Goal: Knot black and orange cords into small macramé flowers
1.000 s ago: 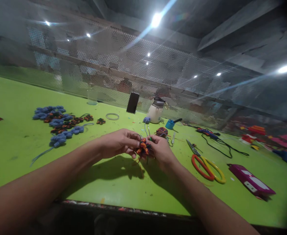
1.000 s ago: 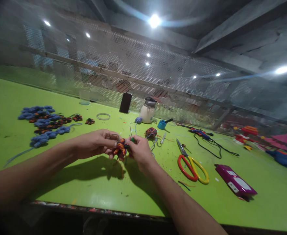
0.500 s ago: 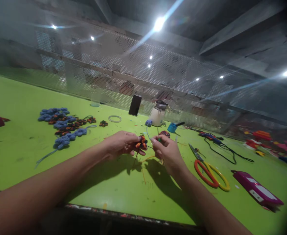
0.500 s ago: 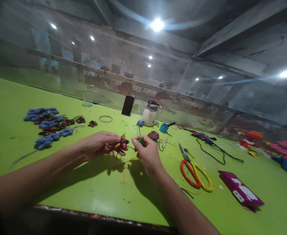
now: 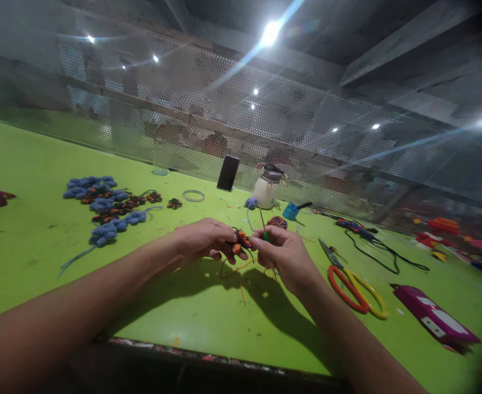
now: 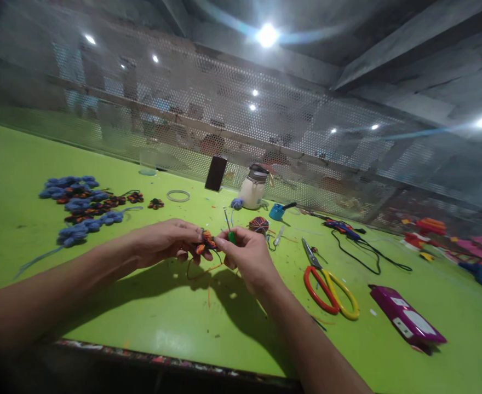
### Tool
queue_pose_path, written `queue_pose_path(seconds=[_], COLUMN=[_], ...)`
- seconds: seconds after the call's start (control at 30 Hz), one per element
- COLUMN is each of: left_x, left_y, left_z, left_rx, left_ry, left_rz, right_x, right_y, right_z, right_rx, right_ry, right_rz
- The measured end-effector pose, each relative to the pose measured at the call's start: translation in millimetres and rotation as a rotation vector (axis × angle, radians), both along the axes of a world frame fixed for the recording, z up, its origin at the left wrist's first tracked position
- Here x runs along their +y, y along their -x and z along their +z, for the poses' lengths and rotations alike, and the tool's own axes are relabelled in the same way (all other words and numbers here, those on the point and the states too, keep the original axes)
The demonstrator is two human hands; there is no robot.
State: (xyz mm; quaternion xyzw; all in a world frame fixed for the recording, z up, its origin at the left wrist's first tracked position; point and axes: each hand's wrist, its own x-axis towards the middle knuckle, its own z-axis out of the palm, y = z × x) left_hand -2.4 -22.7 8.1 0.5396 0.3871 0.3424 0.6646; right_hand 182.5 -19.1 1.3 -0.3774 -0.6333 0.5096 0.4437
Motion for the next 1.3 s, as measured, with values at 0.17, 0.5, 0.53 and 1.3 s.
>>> queue_pose_path(seconds=[0.17,0.5,0.53,1.3], left_x=[2.8,3.5,2.9,-0.8], left_y=[-0.3,-2.8,-3.4,-13.8], left_z=[-4.0,-5.6,-5.4,-7.2], left_rx=[-0.073,-0.210,-0.218,0.251], left_ry=[0.009,0.033,0.038,-0.333], left_rz=[0.026,0.122,0.130,0.117], right_x=[1.9,-3.7,-4.1,-1.4], right_y=[-4.4,-1.4,0.2,-1.0], right_z=[0.8,1.2,0.1,2.1], right_rx=[0.132,-0.223,-0.235,-0.245], right_ry=[0.071,-0.246,-0.262,-0.157], right_rz=[0.094,-0.059,-0.061,-0.118])
